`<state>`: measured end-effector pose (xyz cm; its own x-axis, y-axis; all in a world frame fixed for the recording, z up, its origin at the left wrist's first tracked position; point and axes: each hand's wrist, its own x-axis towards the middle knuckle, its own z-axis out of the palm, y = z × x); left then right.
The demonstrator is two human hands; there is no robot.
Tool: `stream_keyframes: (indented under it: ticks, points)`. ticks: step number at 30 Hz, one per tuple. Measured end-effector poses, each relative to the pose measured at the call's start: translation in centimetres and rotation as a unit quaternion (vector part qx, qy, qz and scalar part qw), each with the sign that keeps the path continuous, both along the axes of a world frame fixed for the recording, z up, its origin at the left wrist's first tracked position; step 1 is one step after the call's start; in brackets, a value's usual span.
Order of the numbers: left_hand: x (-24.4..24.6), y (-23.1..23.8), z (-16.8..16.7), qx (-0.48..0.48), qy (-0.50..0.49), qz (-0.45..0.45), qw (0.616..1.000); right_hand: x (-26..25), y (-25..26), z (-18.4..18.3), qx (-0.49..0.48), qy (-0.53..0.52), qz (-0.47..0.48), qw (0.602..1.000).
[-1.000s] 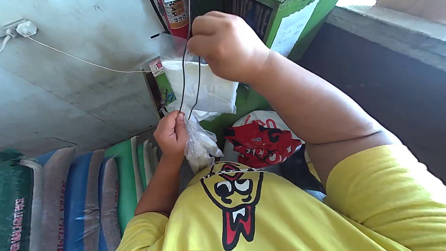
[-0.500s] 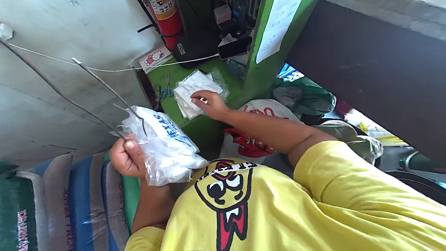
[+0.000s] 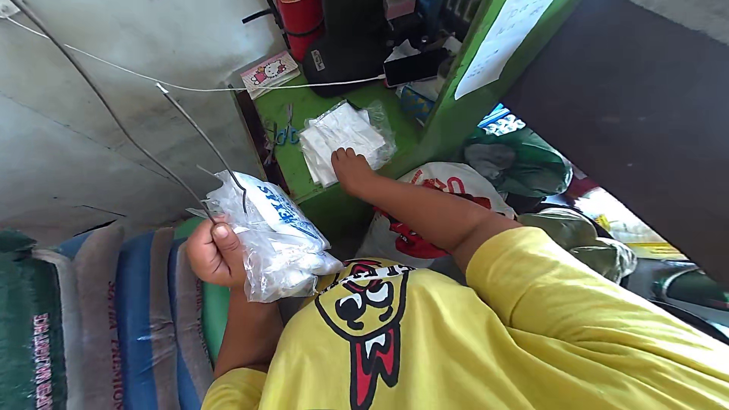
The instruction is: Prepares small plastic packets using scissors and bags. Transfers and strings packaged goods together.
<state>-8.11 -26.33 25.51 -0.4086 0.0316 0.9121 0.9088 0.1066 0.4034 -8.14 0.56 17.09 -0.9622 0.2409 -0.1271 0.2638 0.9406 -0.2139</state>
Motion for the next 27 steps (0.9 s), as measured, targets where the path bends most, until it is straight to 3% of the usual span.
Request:
stream_keyframes:
  ticks: [2, 4, 7, 9, 11, 15, 17, 20, 22, 24, 27]
  points:
    - [-0.4, -0.4, -0.4, -0.003, 0.001, 0.003, 1.000, 1.8, 0.2, -0.9, -0.005, 0.086, -0.001, 0.996]
    - [-0.7, -0.8, -0.7, -0.004, -0.001, 0.002, 1.000, 4.7, 0.7, -3.1, -0.049, 0.226, -0.062, 0.971]
    - [-0.9, -0.7, -0.7, -0.006, -0.008, -0.008, 1.000, 8.3, -0.7, -6.4, -0.229, 0.363, -0.286, 0.857]
    - [-1.0, -0.2, -0.5, -0.012, -0.010, -0.011, 1.000, 8.4, -1.7, -6.1, -0.413, 0.307, -0.435, 0.739]
    - [-1.0, 0.6, -0.4, -0.018, -0.010, -0.010, 1.000, 6.9, -1.6, -5.1, -0.559, 0.254, -0.474, 0.631]
    - [-1.0, 1.7, -0.3, -0.032, -0.001, -0.025, 0.999, 3.3, 0.3, -1.5, -0.648, 0.184, -0.519, 0.526]
    - [-1.2, 2.0, -0.3, -0.035, 0.007, -0.037, 0.999, 2.7, 1.2, -0.2, -0.617, 0.210, -0.542, 0.530]
    - [-1.5, 2.7, -0.6, -0.019, 0.005, -0.059, 0.998, 2.9, 2.6, 1.9, -0.553, 0.240, -0.523, 0.602]
    - [-1.4, 3.4, -0.6, -0.007, -0.001, -0.077, 0.997, 3.0, 4.2, 2.7, -0.538, 0.271, -0.495, 0.626]
    - [-1.5, 3.9, -0.6, 0.000, 0.003, -0.096, 0.995, 2.8, 6.2, 3.2, -0.546, 0.290, -0.481, 0.621]
    - [-1.4, 4.2, -0.6, 0.002, 0.004, -0.107, 0.994, 3.1, 8.5, 3.7, -0.594, 0.268, -0.494, 0.575]
